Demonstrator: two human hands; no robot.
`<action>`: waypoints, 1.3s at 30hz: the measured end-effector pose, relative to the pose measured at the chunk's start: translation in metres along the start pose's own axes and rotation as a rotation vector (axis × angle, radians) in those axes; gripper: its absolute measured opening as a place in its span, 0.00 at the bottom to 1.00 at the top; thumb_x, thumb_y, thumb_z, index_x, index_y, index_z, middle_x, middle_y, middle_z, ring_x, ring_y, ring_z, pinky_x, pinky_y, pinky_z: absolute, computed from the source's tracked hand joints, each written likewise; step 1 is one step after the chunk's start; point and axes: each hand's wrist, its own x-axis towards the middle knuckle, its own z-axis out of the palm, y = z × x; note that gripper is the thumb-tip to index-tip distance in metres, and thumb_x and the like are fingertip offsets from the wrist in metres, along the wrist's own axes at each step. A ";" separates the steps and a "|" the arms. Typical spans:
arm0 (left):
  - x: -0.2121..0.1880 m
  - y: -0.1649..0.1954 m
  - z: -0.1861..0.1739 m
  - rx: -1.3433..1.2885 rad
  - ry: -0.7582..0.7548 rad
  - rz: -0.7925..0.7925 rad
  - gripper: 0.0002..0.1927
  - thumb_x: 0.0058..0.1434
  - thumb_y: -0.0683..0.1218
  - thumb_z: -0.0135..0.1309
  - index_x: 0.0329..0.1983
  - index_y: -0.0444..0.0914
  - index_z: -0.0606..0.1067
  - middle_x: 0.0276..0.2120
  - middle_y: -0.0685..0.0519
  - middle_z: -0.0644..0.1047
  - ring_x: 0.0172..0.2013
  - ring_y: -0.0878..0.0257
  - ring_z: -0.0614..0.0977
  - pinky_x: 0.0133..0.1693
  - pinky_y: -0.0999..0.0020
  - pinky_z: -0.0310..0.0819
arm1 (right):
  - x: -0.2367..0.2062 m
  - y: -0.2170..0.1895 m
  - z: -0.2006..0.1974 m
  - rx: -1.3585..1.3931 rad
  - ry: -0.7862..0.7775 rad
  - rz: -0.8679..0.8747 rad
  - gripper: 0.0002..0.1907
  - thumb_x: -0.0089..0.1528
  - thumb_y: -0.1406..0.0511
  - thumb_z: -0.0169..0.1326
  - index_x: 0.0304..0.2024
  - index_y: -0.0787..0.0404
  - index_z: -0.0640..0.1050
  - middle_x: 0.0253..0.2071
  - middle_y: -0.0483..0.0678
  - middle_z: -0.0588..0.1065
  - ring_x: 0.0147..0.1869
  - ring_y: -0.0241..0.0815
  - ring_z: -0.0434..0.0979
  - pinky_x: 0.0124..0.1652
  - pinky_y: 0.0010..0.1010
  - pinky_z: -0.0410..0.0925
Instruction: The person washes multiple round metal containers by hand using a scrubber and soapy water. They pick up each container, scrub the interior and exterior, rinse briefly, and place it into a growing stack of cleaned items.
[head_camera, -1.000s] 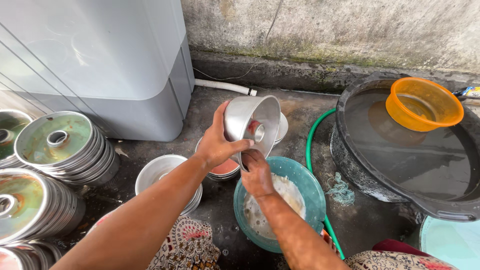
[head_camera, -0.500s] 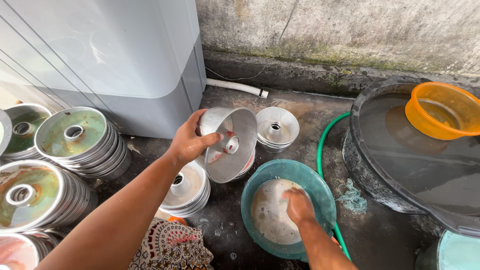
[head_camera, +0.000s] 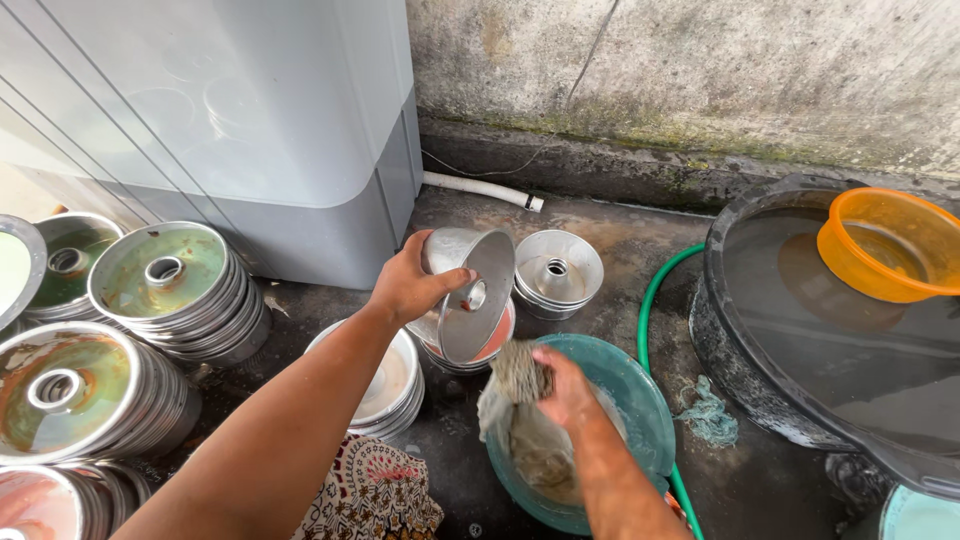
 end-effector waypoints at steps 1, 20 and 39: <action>0.000 0.003 0.004 0.063 0.009 0.003 0.58 0.41 0.63 0.69 0.71 0.35 0.59 0.53 0.39 0.77 0.54 0.51 0.81 0.55 0.60 0.73 | 0.011 -0.014 0.017 -0.078 -0.087 -0.163 0.20 0.61 0.64 0.53 0.54 0.66 0.77 0.50 0.55 0.80 0.52 0.49 0.81 0.54 0.44 0.72; -0.027 0.030 0.048 0.127 -0.234 0.215 0.53 0.36 0.61 0.65 0.65 0.33 0.65 0.50 0.38 0.79 0.52 0.48 0.82 0.54 0.60 0.73 | 0.002 -0.056 0.105 -1.595 0.174 -0.993 0.23 0.51 0.65 0.59 0.50 0.63 0.78 0.47 0.58 0.81 0.52 0.57 0.82 0.49 0.45 0.72; -0.035 0.014 0.057 0.173 -0.422 0.230 0.53 0.38 0.59 0.67 0.66 0.31 0.65 0.52 0.40 0.79 0.53 0.52 0.80 0.54 0.62 0.72 | -0.003 -0.071 0.087 -1.289 0.359 -0.299 0.23 0.58 0.61 0.55 0.54 0.63 0.77 0.54 0.60 0.76 0.57 0.59 0.76 0.53 0.41 0.69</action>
